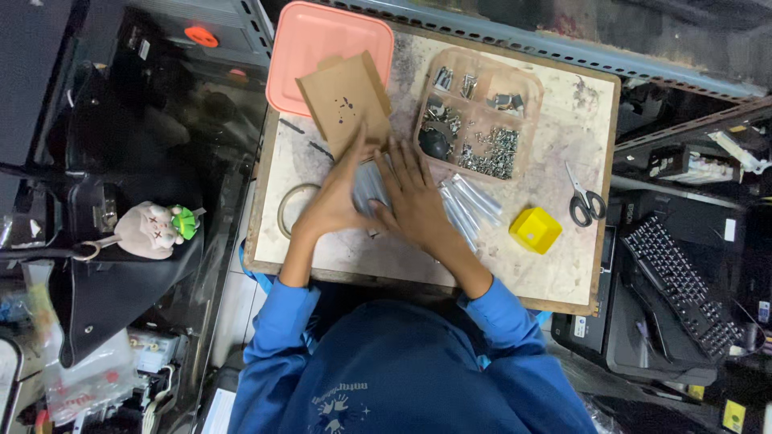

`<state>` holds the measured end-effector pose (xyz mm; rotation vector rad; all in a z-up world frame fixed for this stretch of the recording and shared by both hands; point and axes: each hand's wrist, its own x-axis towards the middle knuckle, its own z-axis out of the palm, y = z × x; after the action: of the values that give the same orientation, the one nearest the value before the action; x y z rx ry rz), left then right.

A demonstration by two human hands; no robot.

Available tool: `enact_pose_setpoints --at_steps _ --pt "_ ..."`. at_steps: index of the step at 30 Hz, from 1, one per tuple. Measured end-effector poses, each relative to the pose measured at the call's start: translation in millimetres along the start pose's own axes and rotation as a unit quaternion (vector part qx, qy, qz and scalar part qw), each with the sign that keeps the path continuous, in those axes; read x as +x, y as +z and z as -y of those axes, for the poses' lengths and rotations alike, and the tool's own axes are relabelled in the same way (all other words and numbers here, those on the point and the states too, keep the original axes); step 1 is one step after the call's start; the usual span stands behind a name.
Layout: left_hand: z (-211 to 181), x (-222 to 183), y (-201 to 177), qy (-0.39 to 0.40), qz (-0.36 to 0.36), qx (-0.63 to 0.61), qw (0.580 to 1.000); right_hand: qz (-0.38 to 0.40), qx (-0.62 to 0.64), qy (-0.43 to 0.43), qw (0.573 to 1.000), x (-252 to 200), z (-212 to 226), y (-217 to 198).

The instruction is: The person places metal profiles into plastic bags and then packs the bagged profiles into a small cardboard box on a workbench.

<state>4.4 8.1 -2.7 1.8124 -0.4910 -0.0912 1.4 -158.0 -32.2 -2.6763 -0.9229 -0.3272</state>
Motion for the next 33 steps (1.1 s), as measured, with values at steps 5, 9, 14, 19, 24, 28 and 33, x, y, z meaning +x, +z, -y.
enact_pose_setpoints --at_steps 5,9,14,19,24,28,33 --pt "21.4 9.4 11.8 -0.075 -0.135 -0.130 0.979 -0.008 -0.010 -0.015 1.000 -1.6 -0.7 1.9" --pt "-16.5 23.8 13.7 -0.149 -0.136 -0.127 0.971 0.017 0.019 -0.010 1.000 -5.2 -1.7 -0.6" --pt "10.5 21.2 18.8 -0.085 -0.133 -0.167 0.973 0.039 0.019 0.001 0.999 -6.5 1.4 -13.2" --pt "41.9 21.6 18.2 0.044 -0.106 -0.169 0.979 0.064 0.002 0.007 0.998 -7.1 -0.7 -17.2" --pt "44.8 20.9 16.2 0.036 -0.102 -0.155 0.982 0.084 0.034 -0.003 0.996 -6.6 -4.4 -10.7" --pt "47.7 23.3 17.3 0.029 -0.103 -0.167 0.980 0.096 0.145 0.015 0.985 -8.1 -15.5 -33.0" --pt "48.2 21.3 18.4 0.017 -0.094 -0.177 0.980 -0.044 0.184 0.179 0.965 -47.5 -32.9 -62.3"
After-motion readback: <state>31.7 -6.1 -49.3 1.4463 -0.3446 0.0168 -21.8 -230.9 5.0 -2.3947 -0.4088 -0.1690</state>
